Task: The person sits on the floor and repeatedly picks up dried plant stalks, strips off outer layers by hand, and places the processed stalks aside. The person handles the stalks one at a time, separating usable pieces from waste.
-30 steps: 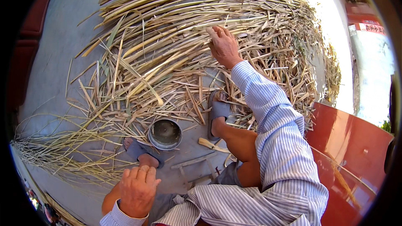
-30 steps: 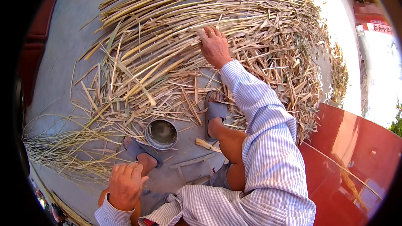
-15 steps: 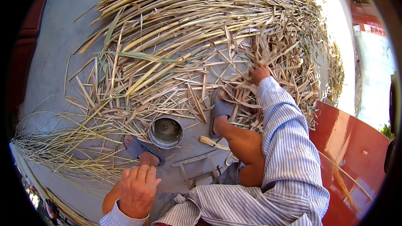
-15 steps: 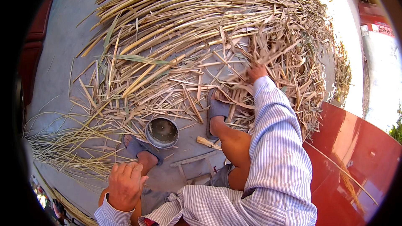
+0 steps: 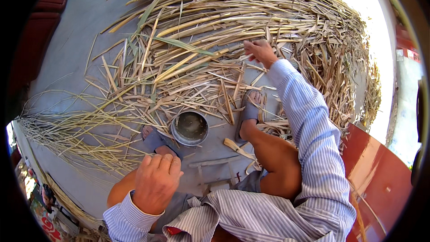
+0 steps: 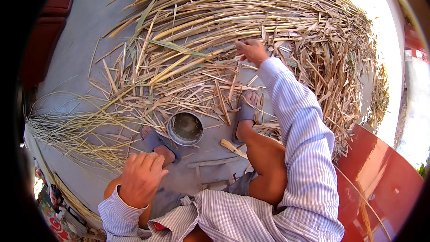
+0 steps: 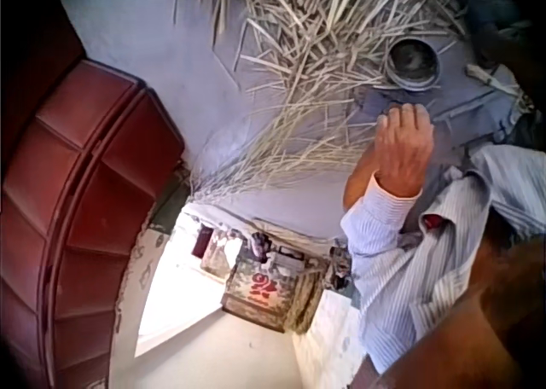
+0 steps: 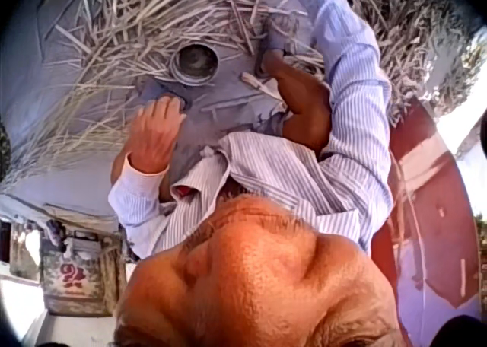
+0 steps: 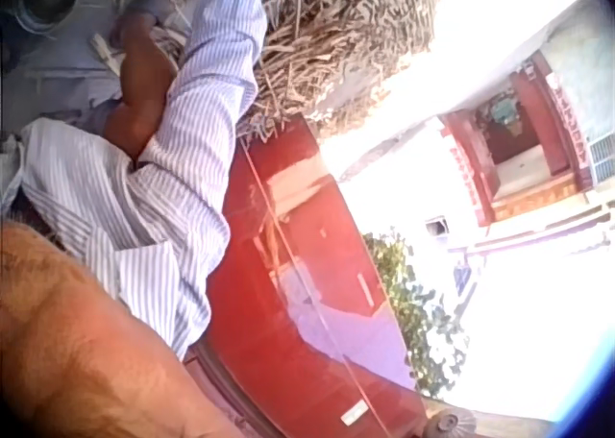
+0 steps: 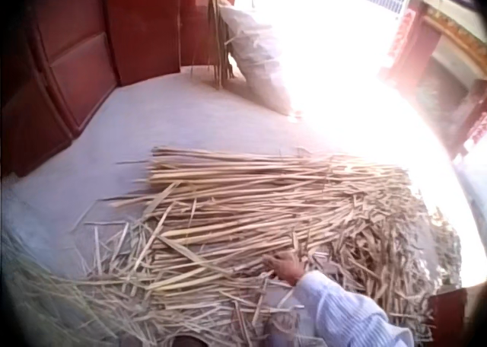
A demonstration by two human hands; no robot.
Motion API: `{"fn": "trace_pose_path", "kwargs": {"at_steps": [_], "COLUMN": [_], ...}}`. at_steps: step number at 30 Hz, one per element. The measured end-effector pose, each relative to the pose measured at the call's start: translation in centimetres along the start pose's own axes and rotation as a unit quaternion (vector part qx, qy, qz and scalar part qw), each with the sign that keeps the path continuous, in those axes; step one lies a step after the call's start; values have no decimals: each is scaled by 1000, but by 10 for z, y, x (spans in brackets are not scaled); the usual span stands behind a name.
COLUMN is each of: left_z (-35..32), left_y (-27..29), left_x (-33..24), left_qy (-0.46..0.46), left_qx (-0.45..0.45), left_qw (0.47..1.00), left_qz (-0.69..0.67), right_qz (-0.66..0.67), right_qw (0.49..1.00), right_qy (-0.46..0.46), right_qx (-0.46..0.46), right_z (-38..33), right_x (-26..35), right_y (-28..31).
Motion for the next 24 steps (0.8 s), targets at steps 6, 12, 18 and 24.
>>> {"fn": "trace_pose_path", "kwargs": {"at_steps": [6, 12, 18, 24], "left_z": [-10, -18, -58, -81], "left_y": [-6, 27, 145, 164], "left_x": [4, 20, 36, 35], "left_qy": [11, 46, 119, 117], "left_qx": [-11, -120, -434, -430], "left_qw": [999, 989, 871, 870], "left_qz": [28, 72, 198, 213], "right_qz": [259, 488, 372, 406], "right_qw": [950, 872, 897, 860], "right_qy": [-129, -48, -3, 45], "right_qx": [-118, -17, 237, 306], "right_z": [65, 5, -196, -330], "right_x": [-30, 54, 182, 213], "right_y": [-59, -54, -199, -233]}}
Point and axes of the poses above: each hand's wrist, its own z-axis towards the middle knuckle, its own y-axis out of the back of the hand, x = y × z, the point moved 10 cm from there along z, towards the middle knuckle, and after that the axes turned 11 degrees about z, right-handed, at the moved point
